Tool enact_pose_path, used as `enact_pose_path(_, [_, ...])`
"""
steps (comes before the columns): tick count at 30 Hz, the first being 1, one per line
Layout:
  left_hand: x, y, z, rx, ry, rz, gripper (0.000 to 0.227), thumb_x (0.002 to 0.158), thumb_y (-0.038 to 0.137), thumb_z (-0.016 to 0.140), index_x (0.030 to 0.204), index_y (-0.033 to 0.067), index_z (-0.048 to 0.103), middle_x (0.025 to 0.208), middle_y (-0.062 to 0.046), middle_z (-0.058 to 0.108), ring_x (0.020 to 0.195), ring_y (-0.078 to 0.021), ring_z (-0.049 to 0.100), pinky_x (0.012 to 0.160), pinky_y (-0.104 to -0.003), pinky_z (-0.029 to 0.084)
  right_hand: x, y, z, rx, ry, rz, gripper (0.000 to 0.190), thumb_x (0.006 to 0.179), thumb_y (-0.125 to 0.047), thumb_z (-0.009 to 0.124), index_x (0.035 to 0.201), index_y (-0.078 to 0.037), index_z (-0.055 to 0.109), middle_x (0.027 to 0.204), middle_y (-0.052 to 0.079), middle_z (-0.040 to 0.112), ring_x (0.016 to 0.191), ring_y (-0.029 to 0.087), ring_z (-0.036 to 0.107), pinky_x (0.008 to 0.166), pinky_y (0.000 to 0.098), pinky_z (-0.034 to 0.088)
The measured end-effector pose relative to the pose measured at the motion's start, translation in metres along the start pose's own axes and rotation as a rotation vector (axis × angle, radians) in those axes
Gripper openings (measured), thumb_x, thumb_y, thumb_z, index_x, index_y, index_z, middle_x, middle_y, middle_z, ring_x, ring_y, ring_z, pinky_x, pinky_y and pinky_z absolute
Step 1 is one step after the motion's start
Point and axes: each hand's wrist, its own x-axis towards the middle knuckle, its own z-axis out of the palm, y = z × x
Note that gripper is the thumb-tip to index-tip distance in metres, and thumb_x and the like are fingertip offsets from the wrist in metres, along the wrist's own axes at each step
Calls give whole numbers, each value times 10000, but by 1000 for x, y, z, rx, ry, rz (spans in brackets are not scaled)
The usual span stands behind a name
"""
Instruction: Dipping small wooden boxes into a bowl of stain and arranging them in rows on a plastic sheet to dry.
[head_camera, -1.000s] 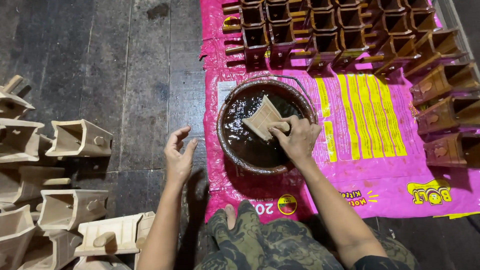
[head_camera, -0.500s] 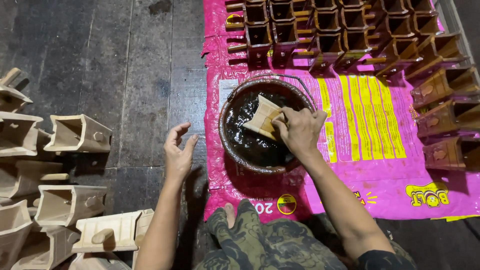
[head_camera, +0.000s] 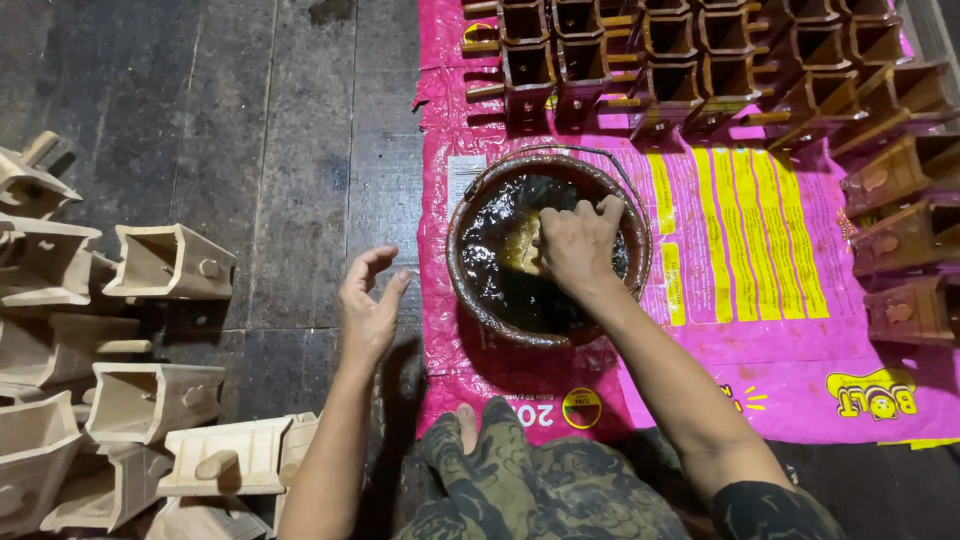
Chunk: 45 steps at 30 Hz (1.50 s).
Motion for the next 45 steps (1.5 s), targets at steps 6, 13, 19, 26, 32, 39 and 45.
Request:
enact_pose_path(6, [0,1,15,-17,-15,-73,373,923,206,764,1266,135,635,1186,-90,716,1138,-279,667,981,-475,451,4,-2,-29,25,-88,31,191,722,-281,791,823,-179,665,588,23,626,683,256,645,851,512,358])
enact_pose_path(13, [-2,11,49,-351,-154,-210,407,965,115,685,1307,-9,501,1026,-218,722,720,-228,724,685,-308,574,4,-2,-99,227,-125,313,368,718,-329,893,984,-181,686,687,25,674,753,281,671,898,488,376])
enact_pose_path(19, [-7,10,88,-418,-222,-326,493,953,165,709,1320,38,405,956,-230,754,511,-175,683,512,-230,533,-23,-3,-112,326,88,504,395,733,-357,924,1036,-221,711,737,-5,675,755,227,664,893,410,360])
enact_pose_path(26, [10,-15,129,-382,-187,-529,717,935,394,734,1415,44,332,950,-238,760,481,-197,687,363,-209,430,-44,-21,-110,342,297,681,407,714,-358,952,1021,-251,706,877,-69,738,839,182,692,950,371,342])
enact_pose_path(32, [22,2,125,-398,-183,-638,888,863,574,787,1452,72,352,962,-175,737,529,-169,674,387,-213,491,-26,-39,-147,398,463,652,344,775,-298,919,815,-196,593,906,-66,754,780,157,703,876,382,362])
enact_pose_path(39, [20,-6,124,-437,-198,-675,666,886,574,789,1300,167,463,889,-62,691,529,-121,651,391,-176,474,-51,-46,-118,469,537,725,311,792,-376,891,945,-204,682,970,-92,751,847,131,702,902,369,360])
enact_pose_path(45, [19,-9,126,-499,-161,-715,483,874,376,829,1202,183,531,833,-3,630,582,-68,595,428,-130,394,-52,-49,-135,550,553,669,287,828,-337,869,955,-166,677,975,-58,751,842,139,694,876,350,354])
